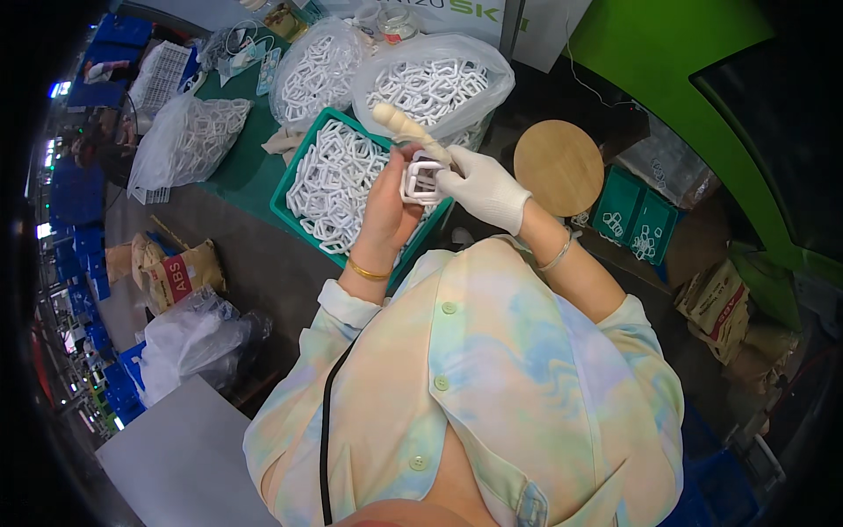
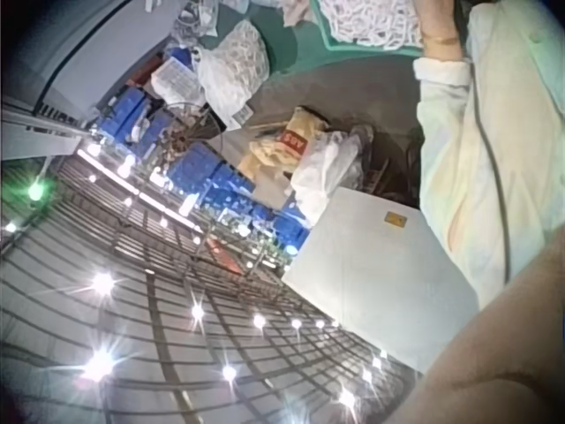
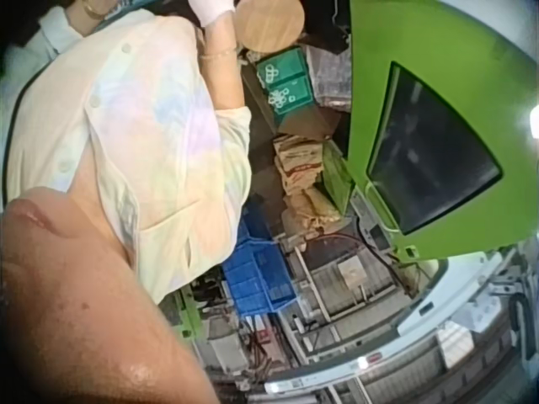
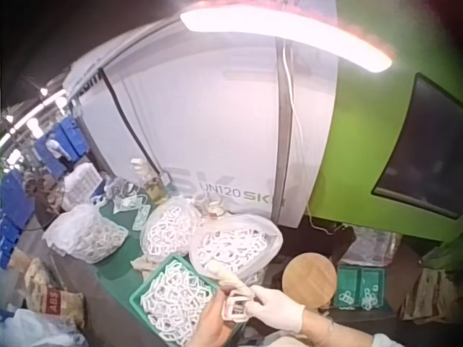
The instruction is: The person collects plastic buckles into a tray, carries the tray to a workbench, and wipes the plastic buckles with a wrapped stick tool before placing them into plastic bags.
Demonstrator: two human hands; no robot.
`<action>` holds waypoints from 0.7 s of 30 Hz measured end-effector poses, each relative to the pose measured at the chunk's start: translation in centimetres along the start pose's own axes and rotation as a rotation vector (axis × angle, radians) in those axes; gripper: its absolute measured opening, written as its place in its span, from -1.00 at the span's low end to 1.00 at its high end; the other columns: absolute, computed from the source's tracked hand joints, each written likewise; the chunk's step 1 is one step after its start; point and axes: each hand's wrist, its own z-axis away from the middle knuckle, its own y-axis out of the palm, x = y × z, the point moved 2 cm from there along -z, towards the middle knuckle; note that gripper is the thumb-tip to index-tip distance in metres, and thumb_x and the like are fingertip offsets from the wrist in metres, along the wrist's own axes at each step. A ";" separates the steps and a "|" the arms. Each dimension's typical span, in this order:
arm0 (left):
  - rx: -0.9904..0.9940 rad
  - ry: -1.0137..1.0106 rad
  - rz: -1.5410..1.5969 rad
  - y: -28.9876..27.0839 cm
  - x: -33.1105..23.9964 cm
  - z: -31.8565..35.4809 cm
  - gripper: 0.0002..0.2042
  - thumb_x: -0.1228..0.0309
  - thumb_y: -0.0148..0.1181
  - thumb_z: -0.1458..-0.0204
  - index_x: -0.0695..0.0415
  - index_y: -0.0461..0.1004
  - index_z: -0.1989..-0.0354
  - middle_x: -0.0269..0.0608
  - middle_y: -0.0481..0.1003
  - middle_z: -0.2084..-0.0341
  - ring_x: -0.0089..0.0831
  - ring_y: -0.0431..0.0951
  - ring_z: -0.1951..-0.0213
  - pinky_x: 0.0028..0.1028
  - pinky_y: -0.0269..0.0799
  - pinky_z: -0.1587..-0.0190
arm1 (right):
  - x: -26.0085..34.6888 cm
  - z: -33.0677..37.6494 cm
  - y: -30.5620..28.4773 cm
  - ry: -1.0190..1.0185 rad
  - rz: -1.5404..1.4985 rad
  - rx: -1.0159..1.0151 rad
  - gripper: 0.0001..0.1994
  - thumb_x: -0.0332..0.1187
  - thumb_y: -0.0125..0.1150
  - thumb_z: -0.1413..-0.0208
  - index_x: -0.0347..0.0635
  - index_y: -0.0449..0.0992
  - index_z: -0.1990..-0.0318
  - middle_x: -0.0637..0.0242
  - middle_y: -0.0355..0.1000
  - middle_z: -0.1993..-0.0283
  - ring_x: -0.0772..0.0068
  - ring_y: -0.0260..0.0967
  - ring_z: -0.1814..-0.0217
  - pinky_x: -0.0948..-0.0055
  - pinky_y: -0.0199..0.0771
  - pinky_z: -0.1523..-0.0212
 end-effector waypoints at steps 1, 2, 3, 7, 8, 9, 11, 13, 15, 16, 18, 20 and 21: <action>0.000 -0.001 -0.001 0.0 0.1 -0.1 -0.55 0.08 -0.21 -0.37 0.20 0.33 -0.16 -0.18 0.49 0.06 -0.42 0.52 0.03 -0.37 0.47 -0.04 | 0.0 -0.1 0.2 0.011 -0.112 0.012 -0.70 -0.29 0.02 -0.17 -0.31 0.44 0.05 0.22 0.49 0.25 0.48 0.42 0.18 0.42 0.43 0.09; 0.012 0.027 -0.006 0.3 0.0 -0.1 -0.53 0.06 -0.23 -0.37 0.21 0.32 -0.17 -0.18 0.48 0.03 -0.42 0.51 0.02 -0.38 0.47 -0.05 | 0.0 -0.1 0.3 0.021 -0.224 0.025 -0.66 -0.30 0.02 -0.17 -0.35 0.45 0.00 0.29 0.48 0.20 0.57 0.36 0.13 0.48 0.41 0.05; 0.023 0.056 -0.011 0.5 -0.1 -0.1 -0.50 0.04 -0.25 -0.37 0.22 0.31 -0.19 -0.18 0.47 0.01 -0.41 0.51 0.01 -0.38 0.46 -0.05 | 0.1 -0.1 0.1 0.021 -0.224 0.026 -0.66 -0.30 0.02 -0.17 -0.35 0.45 0.00 0.29 0.48 0.20 0.57 0.36 0.13 0.48 0.41 0.05; -0.022 0.090 -0.020 1.1 -0.4 -0.4 -0.48 0.04 -0.27 -0.37 0.25 0.29 -0.21 -0.15 0.45 -0.05 -0.41 0.49 -0.02 -0.38 0.45 -0.08 | 0.1 -0.2 0.1 0.081 -0.293 0.088 -0.63 -0.27 0.04 -0.20 -0.31 0.44 -0.07 0.41 0.42 0.21 0.66 0.28 0.22 0.59 0.30 0.19; 0.028 0.113 0.048 1.5 -0.2 -0.4 -0.46 0.03 -0.21 -0.35 0.25 0.24 -0.25 -0.14 0.41 -0.11 -0.41 0.47 -0.05 -0.39 0.42 -0.11 | 0.2 -0.1 0.5 0.046 -0.314 0.120 -0.63 -0.24 0.05 -0.22 -0.23 0.44 -0.11 0.51 0.37 0.29 0.78 0.20 0.35 0.68 0.21 0.38; 0.077 0.135 0.116 1.9 -0.2 -0.4 -0.43 0.01 -0.15 -0.33 0.25 0.18 -0.29 -0.13 0.36 -0.17 -0.40 0.46 -0.07 -0.40 0.40 -0.13 | 0.3 -0.1 0.7 0.070 -0.224 0.071 -0.62 -0.19 0.09 -0.21 -0.29 0.43 -0.05 0.50 0.36 0.30 0.77 0.20 0.34 0.66 0.24 0.36; 0.166 0.172 0.065 2.3 -0.5 -0.1 -0.42 0.10 -0.06 -0.30 0.24 0.10 -0.34 -0.13 0.30 -0.23 -0.40 0.43 -0.11 -0.41 0.36 -0.16 | 0.1 -0.1 0.9 0.058 -0.171 0.008 -0.62 -0.17 0.12 -0.20 -0.31 0.42 -0.01 0.49 0.36 0.30 0.77 0.21 0.34 0.65 0.25 0.36; 0.253 0.209 0.013 2.9 -0.8 0.0 -0.37 0.18 0.04 -0.27 0.24 0.01 -0.39 -0.13 0.24 -0.29 -0.40 0.40 -0.15 -0.41 0.32 -0.19 | -0.6 -0.3 1.1 0.047 -0.118 -0.053 -0.61 -0.15 0.14 -0.19 -0.32 0.42 0.03 0.48 0.36 0.30 0.76 0.22 0.34 0.64 0.26 0.36; 0.246 0.196 -0.145 3.8 -1.1 0.2 -0.26 0.42 0.11 -0.11 0.21 -0.11 -0.44 -0.14 0.15 -0.35 -0.38 0.34 -0.21 -0.43 0.25 -0.24 | -0.9 -0.2 1.4 0.041 -0.244 -0.134 -0.47 -0.14 0.19 -0.16 -0.46 0.34 -0.09 0.23 0.44 0.08 0.52 0.38 0.09 0.50 0.41 0.04; 0.247 0.194 -0.144 3.9 -1.1 0.3 -0.26 0.42 0.11 -0.11 0.21 -0.11 -0.44 -0.14 0.15 -0.35 -0.38 0.34 -0.21 -0.43 0.25 -0.24 | -0.7 0.0 1.4 0.042 -0.244 -0.135 -0.47 -0.14 0.19 -0.16 -0.46 0.34 -0.09 0.23 0.44 0.08 0.52 0.38 0.09 0.50 0.41 0.04; 0.233 0.196 -0.049 3.8 -1.1 0.4 -0.19 0.58 0.07 0.04 0.20 -0.14 -0.45 -0.13 0.12 -0.37 -0.39 0.30 -0.22 -0.45 0.22 -0.26 | 1.0 0.4 1.5 0.112 -0.434 -0.044 -0.62 -0.17 0.19 -0.14 -0.31 0.42 0.05 0.45 0.37 0.31 0.77 0.26 0.34 0.67 0.33 0.35; 0.236 0.222 -0.110 3.4 -1.2 0.4 -0.23 0.59 0.09 0.03 0.20 -0.05 -0.42 -0.13 0.15 -0.35 -0.39 0.30 -0.22 -0.46 0.21 -0.26 | 1.3 0.5 0.9 0.138 -0.448 0.014 -0.66 -0.22 0.19 -0.14 -0.30 0.43 0.05 0.45 0.38 0.31 0.78 0.26 0.37 0.68 0.33 0.37; 0.241 0.248 -0.171 3.2 -1.3 0.5 -0.27 0.60 0.11 0.03 0.20 0.03 -0.39 -0.13 0.18 -0.32 -0.39 0.30 -0.22 -0.46 0.19 -0.27 | 1.3 0.6 0.7 0.164 -0.461 0.069 -0.69 -0.27 0.19 -0.13 -0.28 0.44 0.06 0.44 0.39 0.31 0.78 0.25 0.40 0.70 0.33 0.40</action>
